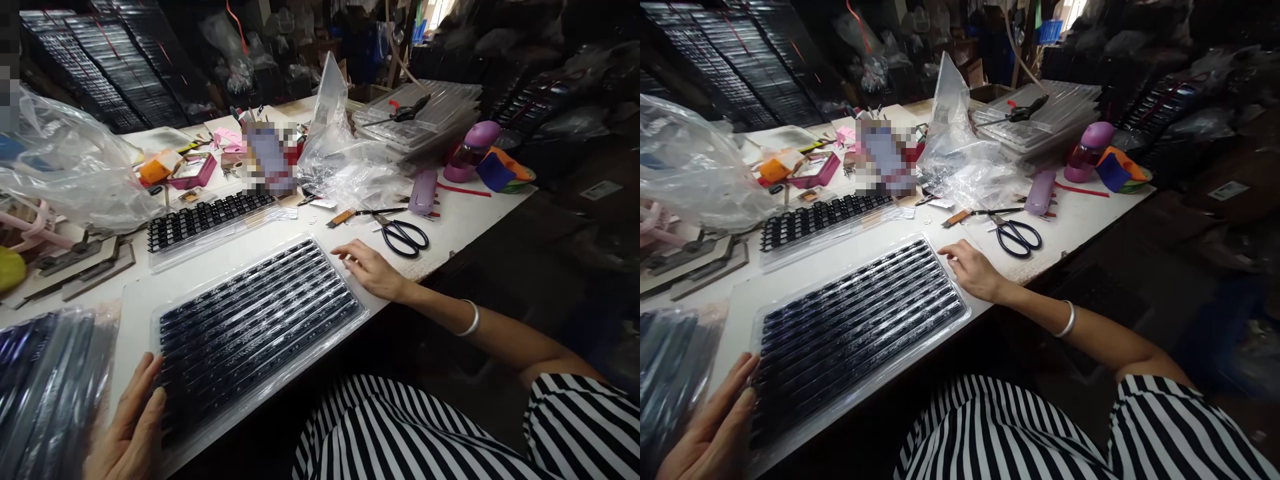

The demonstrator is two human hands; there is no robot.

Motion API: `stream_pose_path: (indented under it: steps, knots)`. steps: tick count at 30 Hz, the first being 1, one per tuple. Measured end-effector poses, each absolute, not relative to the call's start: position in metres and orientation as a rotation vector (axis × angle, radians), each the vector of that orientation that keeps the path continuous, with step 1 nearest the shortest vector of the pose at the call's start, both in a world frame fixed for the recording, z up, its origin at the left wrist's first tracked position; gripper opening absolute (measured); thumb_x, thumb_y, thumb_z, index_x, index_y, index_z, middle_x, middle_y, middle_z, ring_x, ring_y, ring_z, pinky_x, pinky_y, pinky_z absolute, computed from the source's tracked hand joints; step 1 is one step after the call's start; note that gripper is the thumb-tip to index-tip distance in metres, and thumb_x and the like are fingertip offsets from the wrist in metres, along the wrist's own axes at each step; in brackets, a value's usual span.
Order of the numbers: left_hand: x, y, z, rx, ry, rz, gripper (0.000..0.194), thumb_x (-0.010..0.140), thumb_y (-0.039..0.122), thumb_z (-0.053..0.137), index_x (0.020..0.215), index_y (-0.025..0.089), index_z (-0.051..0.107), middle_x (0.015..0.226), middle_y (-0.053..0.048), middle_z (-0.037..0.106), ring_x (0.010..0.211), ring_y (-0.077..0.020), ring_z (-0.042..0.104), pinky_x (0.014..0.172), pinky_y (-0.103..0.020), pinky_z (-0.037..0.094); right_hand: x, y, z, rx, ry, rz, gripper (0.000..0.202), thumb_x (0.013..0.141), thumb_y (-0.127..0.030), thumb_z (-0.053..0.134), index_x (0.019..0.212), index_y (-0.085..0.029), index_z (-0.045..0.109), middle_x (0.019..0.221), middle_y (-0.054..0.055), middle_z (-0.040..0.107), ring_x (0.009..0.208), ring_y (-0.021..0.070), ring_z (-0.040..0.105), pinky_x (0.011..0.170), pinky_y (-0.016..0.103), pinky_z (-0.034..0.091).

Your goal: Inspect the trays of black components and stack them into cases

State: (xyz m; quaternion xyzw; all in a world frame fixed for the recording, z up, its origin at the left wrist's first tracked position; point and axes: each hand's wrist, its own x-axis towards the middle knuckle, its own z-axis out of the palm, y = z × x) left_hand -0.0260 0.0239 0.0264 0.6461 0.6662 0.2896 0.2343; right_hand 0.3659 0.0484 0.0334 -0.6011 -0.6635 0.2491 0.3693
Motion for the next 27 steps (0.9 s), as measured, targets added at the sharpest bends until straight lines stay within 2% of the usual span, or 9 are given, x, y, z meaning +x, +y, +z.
stream_pose_path:
  steps: [2,5,7,9,11,15,19,23,27]
  knots:
    - [-0.027,0.026,0.020,1.824,1.797,0.741,0.053,0.086,0.048,0.047,0.136,0.031,0.045,0.151,0.006,0.032,0.138,-0.0224,0.028,0.115,-0.040,0.018,0.350,0.056,0.029,-1.593,-1.900,0.485,0.040,0.086,-0.005,0.040,0.123,-0.013,0.054,0.117,0.014,0.052,0.098,0.0205,0.054,0.085,0.037,0.047]
    - [-0.024,0.029,0.006,2.072,1.792,0.672,0.062,0.089,0.048,0.037,0.141,0.012,0.038,0.152,-0.010,0.030,0.138,-0.0254,0.027,0.115,-0.042,0.017,0.331,0.063,0.027,-1.731,-2.252,0.228,0.054,0.077,0.001,0.042,0.130,-0.008,0.048,0.138,0.021,0.042,0.108,0.0298,0.050,0.087,0.046,0.044]
    - [-0.019,0.030,0.000,2.219,1.817,0.635,0.065,0.092,0.045,0.029,0.139,0.001,0.037,0.149,-0.019,0.032,0.138,-0.0270,0.028,0.115,-0.043,0.018,0.323,0.064,0.029,-1.761,-2.406,0.086,0.054,0.077,0.001,0.040,0.130,-0.003,0.047,0.141,0.024,0.039,0.106,0.0330,0.052,0.086,0.049,0.044]
    - [-0.014,0.029,-0.002,2.267,1.875,0.634,0.063,0.093,0.042,0.025,0.137,-0.002,0.038,0.147,-0.022,0.034,0.137,-0.0273,0.029,0.115,-0.043,0.020,0.320,0.065,0.030,-1.747,-2.466,0.020,0.051,0.079,0.000,0.037,0.129,0.001,0.047,0.141,0.028,0.039,0.104,0.0337,0.054,0.087,0.050,0.044]
    - [-0.014,0.026,-0.001,2.230,1.923,0.673,0.060,0.093,0.041,0.028,0.137,0.002,0.040,0.146,-0.019,0.036,0.136,-0.0263,0.032,0.114,-0.042,0.023,0.323,0.066,0.030,-1.716,-2.487,0.018,0.051,0.079,0.000,0.037,0.129,0.003,0.047,0.141,0.029,0.039,0.107,0.0340,0.055,0.088,0.049,0.044]
    - [-0.033,0.006,0.009,2.216,1.731,0.744,0.046,0.092,0.033,0.041,0.137,0.021,0.044,0.143,-0.005,0.045,0.130,-0.0199,0.041,0.111,-0.037,0.028,0.349,0.056,0.025,-1.590,-2.525,0.096,0.055,0.076,0.001,0.038,0.131,-0.001,0.047,0.142,0.023,0.042,0.125,0.0294,0.048,0.097,0.043,0.044]
    - [-0.056,-0.029,0.016,2.337,1.422,0.588,0.054,0.092,0.015,0.035,0.142,0.034,0.034,0.148,0.003,0.037,0.132,-0.0151,0.037,0.110,-0.032,0.028,0.392,0.021,0.024,-1.303,-2.533,0.434,0.063,0.080,-0.001,0.035,0.142,-0.015,0.036,0.153,0.014,0.026,0.136,0.0211,0.034,0.106,0.040,0.038]
    - [-0.058,-0.052,0.004,2.459,1.478,0.528,0.064,0.088,0.009,0.037,0.145,0.035,0.025,0.150,0.000,0.034,0.137,-0.0180,0.030,0.112,-0.038,0.027,0.411,-0.018,0.020,-1.213,-2.718,0.434,0.084,0.072,0.001,0.040,0.149,-0.022,0.016,0.157,0.011,0.012,0.142,0.0257,0.017,0.109,0.053,0.030]
    - [-0.052,-0.052,-0.009,2.445,1.527,0.789,0.056,0.088,0.014,0.042,0.139,0.037,0.038,0.146,0.000,0.042,0.133,-0.0205,0.038,0.110,-0.043,0.031,0.407,-0.026,0.005,-1.187,-2.587,0.067,0.072,0.081,-0.003,0.040,0.148,-0.021,0.019,0.151,0.017,0.029,0.141,0.0308,0.019,0.103,0.061,0.030]
